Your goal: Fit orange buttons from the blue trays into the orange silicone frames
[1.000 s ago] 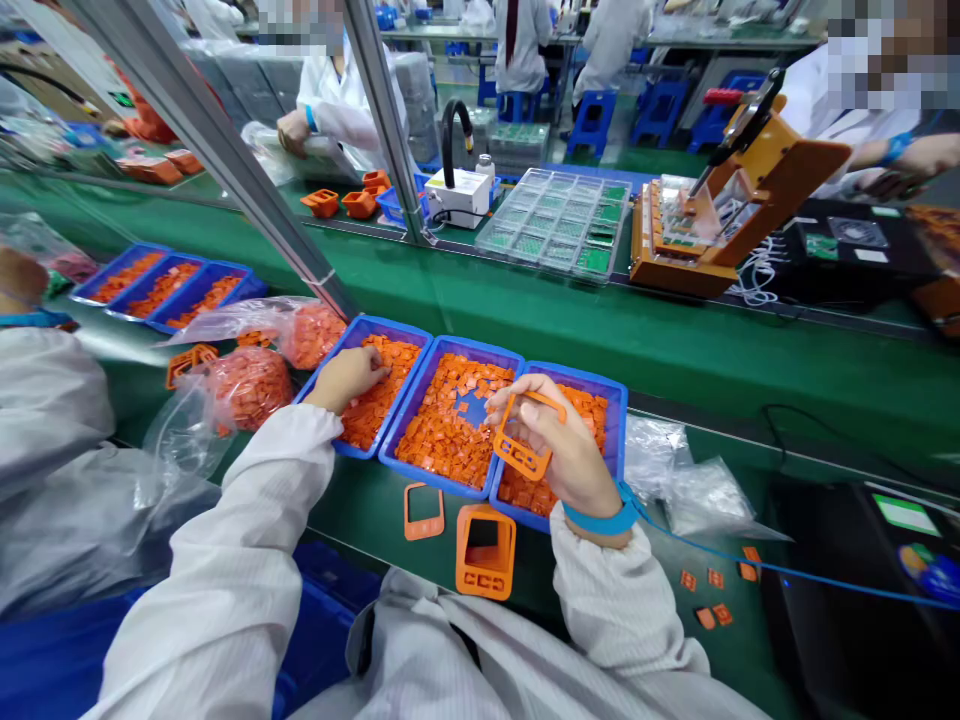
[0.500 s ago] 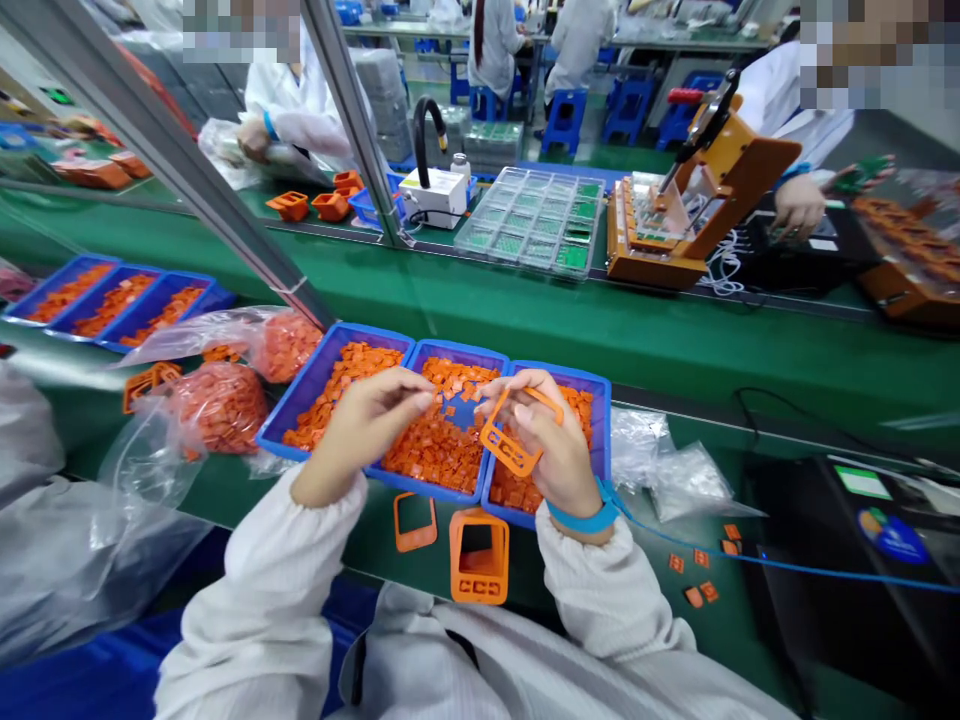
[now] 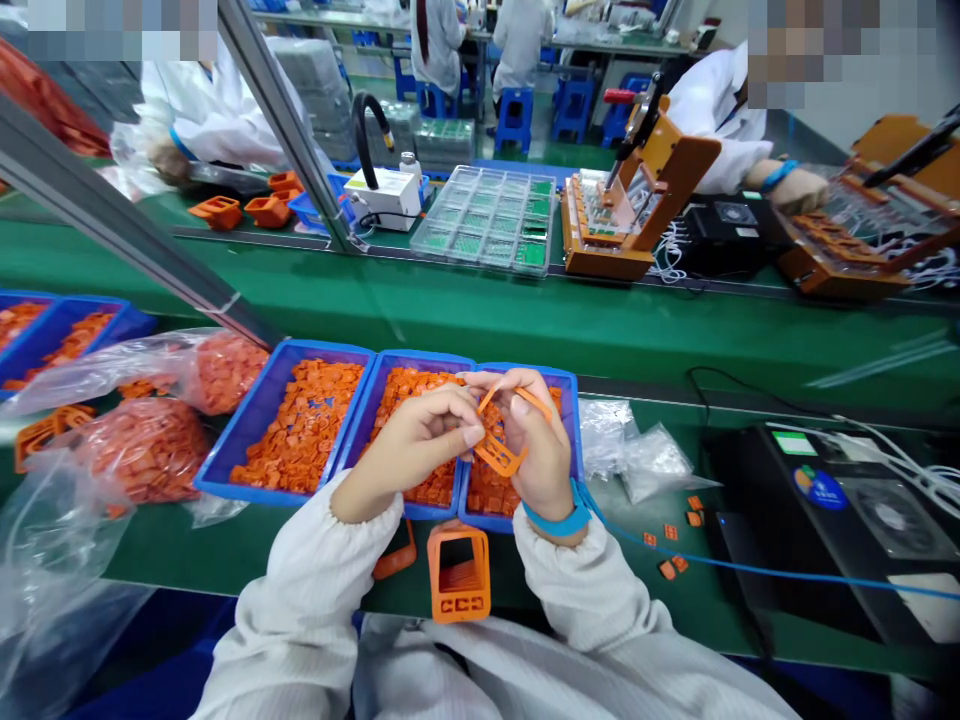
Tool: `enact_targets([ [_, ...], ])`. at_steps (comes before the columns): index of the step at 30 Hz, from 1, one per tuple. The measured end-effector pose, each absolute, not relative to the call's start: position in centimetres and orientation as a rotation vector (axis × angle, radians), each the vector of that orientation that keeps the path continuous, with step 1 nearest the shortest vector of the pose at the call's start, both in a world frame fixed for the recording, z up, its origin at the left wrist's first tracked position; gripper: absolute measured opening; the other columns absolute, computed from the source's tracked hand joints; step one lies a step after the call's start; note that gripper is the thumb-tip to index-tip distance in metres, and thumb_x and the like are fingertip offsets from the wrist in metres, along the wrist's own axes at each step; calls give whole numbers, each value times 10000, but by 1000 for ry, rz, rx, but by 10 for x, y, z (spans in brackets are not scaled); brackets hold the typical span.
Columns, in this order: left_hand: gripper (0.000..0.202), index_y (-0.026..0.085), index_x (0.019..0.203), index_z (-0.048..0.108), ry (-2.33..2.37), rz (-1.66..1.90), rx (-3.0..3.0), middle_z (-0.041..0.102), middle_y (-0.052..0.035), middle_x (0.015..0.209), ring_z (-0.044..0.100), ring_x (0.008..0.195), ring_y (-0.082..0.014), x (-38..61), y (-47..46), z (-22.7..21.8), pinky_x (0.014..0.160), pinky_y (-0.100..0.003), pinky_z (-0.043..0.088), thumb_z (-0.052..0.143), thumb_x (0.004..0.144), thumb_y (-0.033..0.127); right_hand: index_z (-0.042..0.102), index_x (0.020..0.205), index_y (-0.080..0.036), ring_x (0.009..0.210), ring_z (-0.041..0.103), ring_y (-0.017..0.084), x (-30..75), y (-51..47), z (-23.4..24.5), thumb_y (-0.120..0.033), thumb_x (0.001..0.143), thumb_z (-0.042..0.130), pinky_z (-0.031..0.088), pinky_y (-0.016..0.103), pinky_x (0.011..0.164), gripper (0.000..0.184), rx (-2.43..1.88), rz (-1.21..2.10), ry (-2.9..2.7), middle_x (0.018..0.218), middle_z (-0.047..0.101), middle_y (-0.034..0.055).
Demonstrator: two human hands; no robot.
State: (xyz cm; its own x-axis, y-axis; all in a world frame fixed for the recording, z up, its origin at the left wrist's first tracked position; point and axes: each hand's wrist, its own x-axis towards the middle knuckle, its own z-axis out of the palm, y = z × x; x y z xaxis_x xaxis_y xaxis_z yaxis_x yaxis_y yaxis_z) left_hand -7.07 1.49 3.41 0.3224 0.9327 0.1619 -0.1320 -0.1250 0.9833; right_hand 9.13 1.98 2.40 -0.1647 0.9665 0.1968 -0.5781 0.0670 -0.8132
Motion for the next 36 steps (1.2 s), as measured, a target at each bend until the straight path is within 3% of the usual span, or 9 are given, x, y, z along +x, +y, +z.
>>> enact_targets([
  [7, 223, 175, 880, 618, 846, 971, 1390, 621, -5, 855, 599, 741, -125, -75, 17, 26, 677, -241, 510, 770, 937, 328, 659, 1040, -266, 1215, 721, 270, 93, 18, 26, -356, 1028, 584, 493, 487, 1140, 118, -596, 1474, -1084, 1230, 789, 68],
  [12, 302, 198, 810, 504, 959, 957, 1560, 505, 37, 739, 453, 637, -107, -78, 13, 20, 587, -224, 403, 720, 964, 341, 663, 1026, -263, 1260, 699, 248, 94, 13, 30, -322, 1061, 539, 487, 442, 1138, 141, -676, 1350, -1251, 1288, 779, 70],
  [15, 338, 202, 760, 475, 978, 951, 1645, 494, 44, 697, 444, 624, -107, -83, 16, 21, 586, -222, 389, 719, 955, 330, 663, 1041, -267, 1269, 695, 237, 95, 14, 30, -315, 1067, 531, 478, 436, 1157, 143, -652, 1384, -1287, 1311, 772, 65],
  [21, 166, 214, 956, 591, 1088, 523, 1937, 691, -14, 863, 650, 727, -163, -113, 36, 19, 697, -267, 504, 612, 1002, 372, 655, 1058, -277, 1169, 748, 233, 95, 21, 30, -273, 1021, 583, 543, 441, 1109, 80, -678, 1511, -1086, 1240, 782, 49],
  [23, 113, 221, 1032, 658, 1325, 191, 2077, 757, -59, 982, 705, 847, -203, -121, 42, 7, 801, -308, 520, 557, 1006, 267, 649, 1043, -277, 1102, 768, 229, 96, 23, 31, -272, 1007, 593, 578, 440, 1060, 67, -667, 1499, -992, 1203, 791, 45],
  [26, 236, 238, 1054, 749, 1527, -217, 2105, 801, -92, 1030, 739, 908, -261, -122, 47, -17, 822, -341, 515, 685, 853, 132, 649, 1024, -269, 1068, 771, 228, 98, 24, 31, -269, 990, 614, 597, 439, 1032, 49, -638, 1502, -952, 1177, 798, 51],
  [29, 285, 240, 975, 787, 1499, -325, 2058, 808, -79, 932, 744, 828, -272, -119, 50, -35, 733, -323, 503, 804, 715, 126, 648, 1051, -272, 1030, 775, 217, 98, 23, 31, -293, 997, 629, 604, 431, 1010, 61, -609, 1562, -948, 1191, 794, 48],
  [32, 190, 229, 896, 791, 1448, -360, 2047, 805, -63, 887, 736, 786, -242, -116, 53, -40, 715, -302, 494, 789, 730, 136, 637, 1057, -271, 1024, 772, 217, 96, 22, 30, -325, 996, 639, 593, 441, 1031, 82, -586, 1593, -976, 1188, 792, 50],
  [36, 219, 215, 945, 799, 1393, -332, 2061, 806, -67, 897, 729, 789, -234, -113, 54, -41, 743, -303, 507, 772, 740, 143, 625, 1060, -266, 1024, 769, 223, 94, 23, 30, -344, 989, 639, 584, 455, 1045, 106, -586, 1608, -1004, 1163, 794, 58],
])
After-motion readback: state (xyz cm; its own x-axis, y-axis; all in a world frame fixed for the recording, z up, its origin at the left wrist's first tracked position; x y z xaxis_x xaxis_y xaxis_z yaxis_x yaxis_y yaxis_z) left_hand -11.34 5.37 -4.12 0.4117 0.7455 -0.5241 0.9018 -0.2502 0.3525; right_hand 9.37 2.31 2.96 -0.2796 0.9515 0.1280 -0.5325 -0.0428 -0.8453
